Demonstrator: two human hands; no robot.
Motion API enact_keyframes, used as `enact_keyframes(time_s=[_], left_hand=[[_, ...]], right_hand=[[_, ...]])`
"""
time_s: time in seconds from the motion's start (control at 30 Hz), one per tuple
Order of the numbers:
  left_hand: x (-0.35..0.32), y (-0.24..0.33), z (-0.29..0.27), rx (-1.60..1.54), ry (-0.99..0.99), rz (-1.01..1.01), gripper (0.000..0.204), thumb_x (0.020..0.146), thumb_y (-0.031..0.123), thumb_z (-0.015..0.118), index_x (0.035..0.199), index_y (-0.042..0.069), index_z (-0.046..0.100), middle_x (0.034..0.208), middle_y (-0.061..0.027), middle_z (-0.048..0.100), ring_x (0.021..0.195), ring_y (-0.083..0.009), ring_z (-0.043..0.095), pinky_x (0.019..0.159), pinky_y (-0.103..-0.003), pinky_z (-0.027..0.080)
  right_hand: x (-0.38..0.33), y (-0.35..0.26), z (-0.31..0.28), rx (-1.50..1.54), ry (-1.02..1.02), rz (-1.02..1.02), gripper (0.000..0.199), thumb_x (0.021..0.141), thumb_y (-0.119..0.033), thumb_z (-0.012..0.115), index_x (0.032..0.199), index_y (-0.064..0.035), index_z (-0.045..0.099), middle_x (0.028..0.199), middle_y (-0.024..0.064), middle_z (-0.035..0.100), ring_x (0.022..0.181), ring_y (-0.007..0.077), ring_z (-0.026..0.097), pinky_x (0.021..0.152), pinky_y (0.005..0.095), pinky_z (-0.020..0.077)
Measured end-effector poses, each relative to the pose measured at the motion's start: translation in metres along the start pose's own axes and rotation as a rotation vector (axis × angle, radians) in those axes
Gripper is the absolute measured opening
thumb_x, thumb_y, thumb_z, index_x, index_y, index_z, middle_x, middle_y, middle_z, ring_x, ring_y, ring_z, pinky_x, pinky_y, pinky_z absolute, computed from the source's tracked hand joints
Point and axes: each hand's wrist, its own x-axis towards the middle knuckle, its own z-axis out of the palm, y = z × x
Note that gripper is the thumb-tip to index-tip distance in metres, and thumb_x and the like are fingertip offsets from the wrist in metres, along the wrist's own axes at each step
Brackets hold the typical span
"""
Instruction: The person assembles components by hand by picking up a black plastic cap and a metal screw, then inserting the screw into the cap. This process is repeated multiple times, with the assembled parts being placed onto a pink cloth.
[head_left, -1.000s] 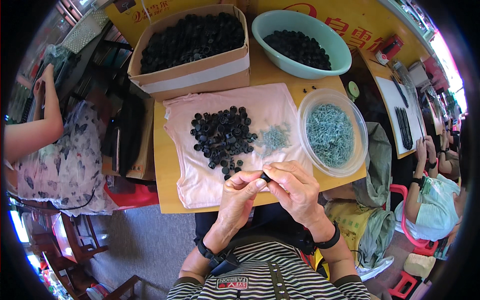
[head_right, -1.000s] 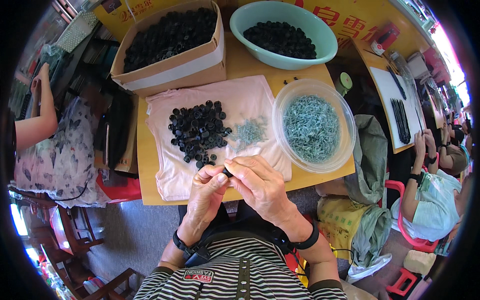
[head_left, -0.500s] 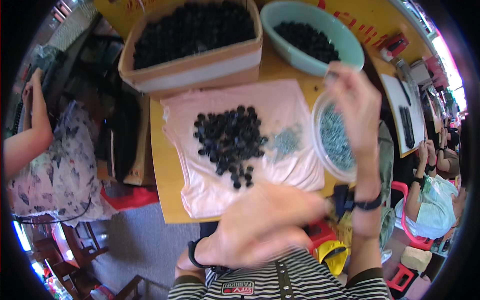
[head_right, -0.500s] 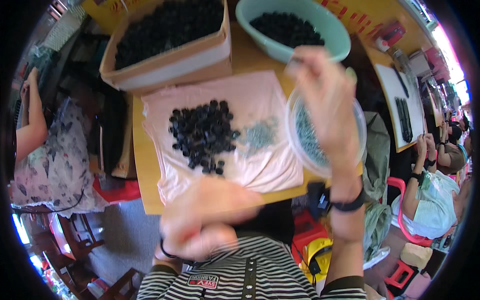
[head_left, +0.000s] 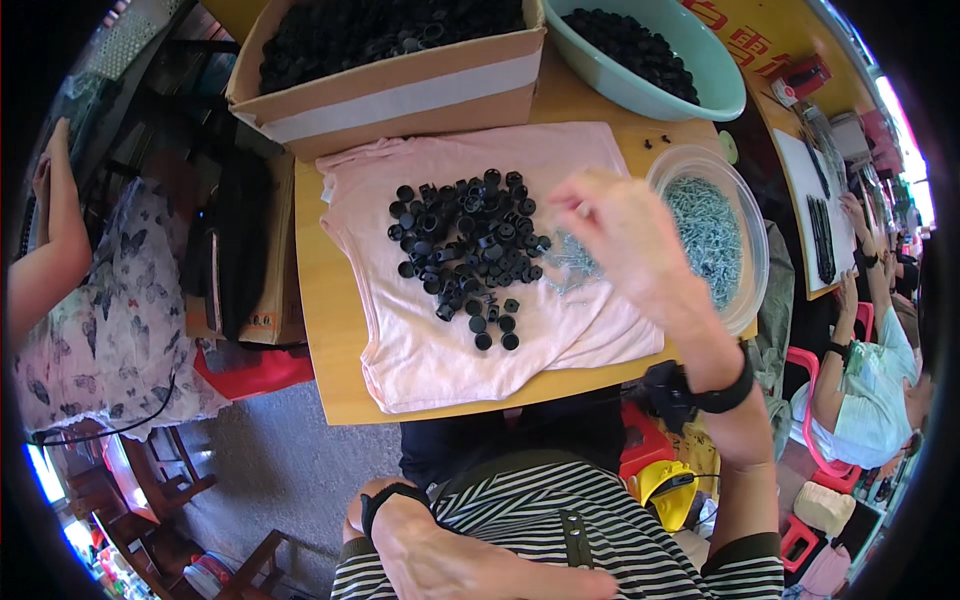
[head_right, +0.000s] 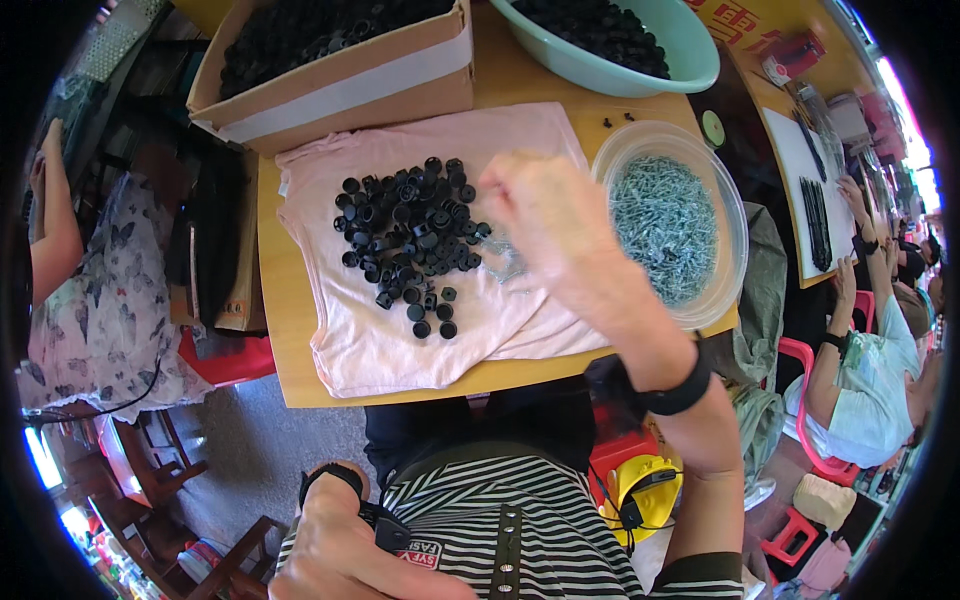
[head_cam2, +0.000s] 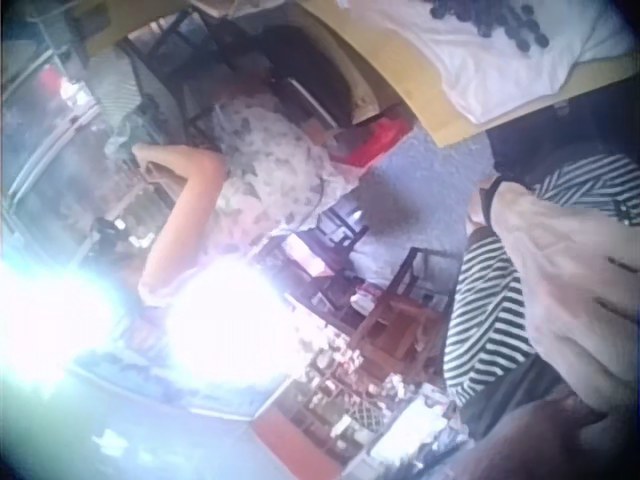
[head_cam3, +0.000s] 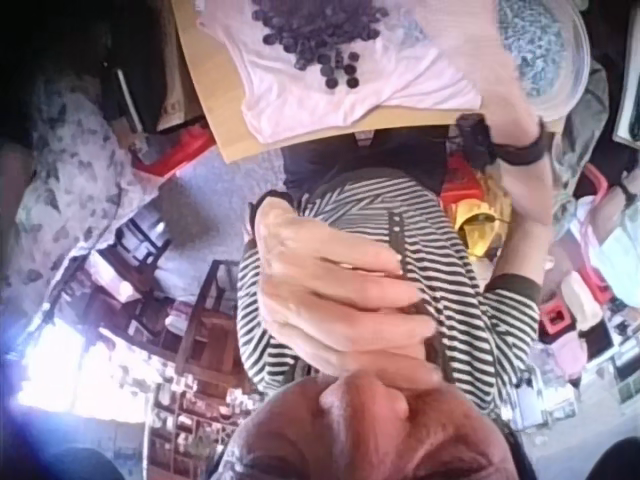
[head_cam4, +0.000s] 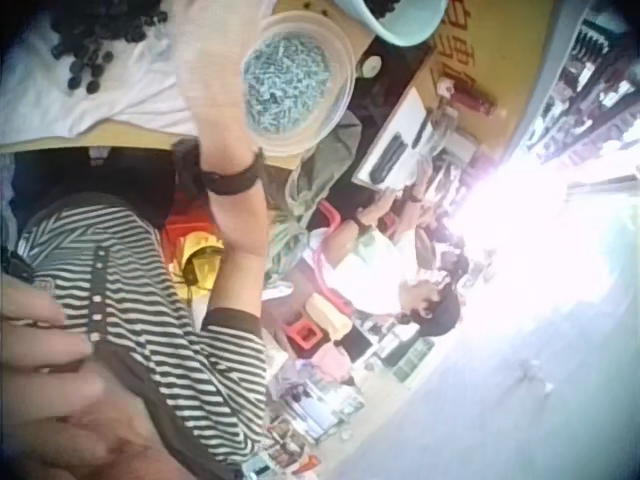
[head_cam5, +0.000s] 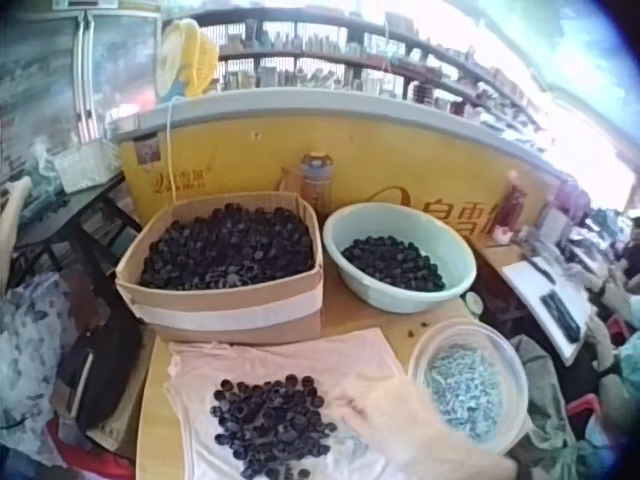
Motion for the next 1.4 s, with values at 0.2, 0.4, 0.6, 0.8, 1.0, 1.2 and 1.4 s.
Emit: enact_keyframes(time_s=[0.2, 0.4, 0.6, 0.8, 1.0, 1.2, 1.4], left_hand=[[-0.017, -0.012, -0.055, -0.194, -0.2, -0.387, 0.008, 0.081, 0.0, 0.061, 0.081, 0.001, 0.069, 0.073, -0.0128, 0.07, 0.066, -0.0237, 0.069, 0.057, -0.032, 0.053], [-0.055, -0.032, -0.066, 0.204, -0.156, -0.709, 0.032, 0.073, -0.014, 0.058, 0.099, 0.0, 0.07, 0.078, -0.0112, 0.07, 0.07, -0.0229, 0.068, 0.063, -0.029, 0.052], [-0.067, -0.061, -0.055, 0.593, -0.149, -0.702, 0.025, 0.078, -0.006, 0.067, 0.102, 0.002, 0.069, 0.094, -0.0107, 0.067, 0.085, -0.0206, 0.065, 0.075, -0.029, 0.05], [-0.073, -0.094, -0.038, 0.772, -0.263, -0.492, 0.041, 0.07, -0.002, 0.075, 0.109, 0.004, 0.065, 0.104, -0.011, 0.065, 0.097, -0.0266, 0.06, 0.082, -0.034, 0.049], [-0.081, -0.103, -0.032, 0.74, -0.276, -0.467, 0.036, 0.07, -0.004, 0.074, 0.104, 0.004, 0.066, 0.101, -0.0108, 0.065, 0.092, -0.0264, 0.062, 0.079, -0.033, 0.05], [-0.081, -0.106, -0.029, 0.736, -0.328, -0.463, 0.035, 0.069, -0.004, 0.074, 0.103, 0.004, 0.066, 0.1, -0.0112, 0.065, 0.092, -0.0263, 0.063, 0.078, -0.032, 0.05], [-0.073, -0.104, -0.027, 0.679, -0.379, -0.525, 0.033, 0.071, -0.003, 0.073, 0.102, 0.005, 0.067, 0.101, -0.0091, 0.065, 0.091, -0.0259, 0.062, 0.076, -0.033, 0.05]], right_hand=[[0.013, 0.001, 0.035, 0.125, 0.008, 0.062, 0.016, 0.08, -0.009, 0.066, 0.095, -0.0038, 0.066, 0.091, 0.0169, 0.067, 0.084, 0.0356, 0.065, 0.075, 0.0418, 0.0516], [0.008, 0.017, 0.033, 0.158, 0.066, -0.015, 0.017, 0.079, -0.009, 0.066, 0.095, -0.0034, 0.067, 0.089, 0.0185, 0.067, 0.083, 0.036, 0.065, 0.072, 0.0415, 0.0512], [-0.029, -0.003, 0.008, 0.351, -0.003, 0.009, 0.022, 0.078, -0.01, 0.071, 0.098, -0.0014, 0.067, 0.079, 0.0131, 0.067, 0.068, 0.0229, 0.064, 0.065, 0.0324, 0.0506], [-0.081, -0.014, 0.018, 0.625, -0.099, 0.137, 0.02, 0.082, -0.008, 0.071, 0.099, 0.0018, 0.067, 0.081, 0.0078, 0.068, 0.066, 0.0087, 0.058, 0.062, 0.0233, 0.048], [-0.094, -0.012, 0.025, 0.861, -0.066, 0.219, 0.016, 0.084, -0.005, 0.068, 0.098, 0.0031, 0.067, 0.086, 0.0076, 0.069, 0.076, 0.0082, 0.062, 0.068, 0.0228, 0.0506], [-0.108, -0.009, 0.037, 0.993, 0.045, 0.273, 0.017, 0.085, -0.005, 0.068, 0.101, 0.003, 0.066, 0.086, 0.0074, 0.069, 0.075, 0.0077, 0.064, 0.065, 0.0219, 0.051], [-0.116, -0.001, 0.041, 1.267, -0.004, 0.411, 0.019, 0.089, -0.009, 0.066, 0.106, -0.0004, 0.065, 0.088, 0.0042, 0.068, 0.075, 0.0065, 0.064, 0.06, 0.02, 0.0508]])
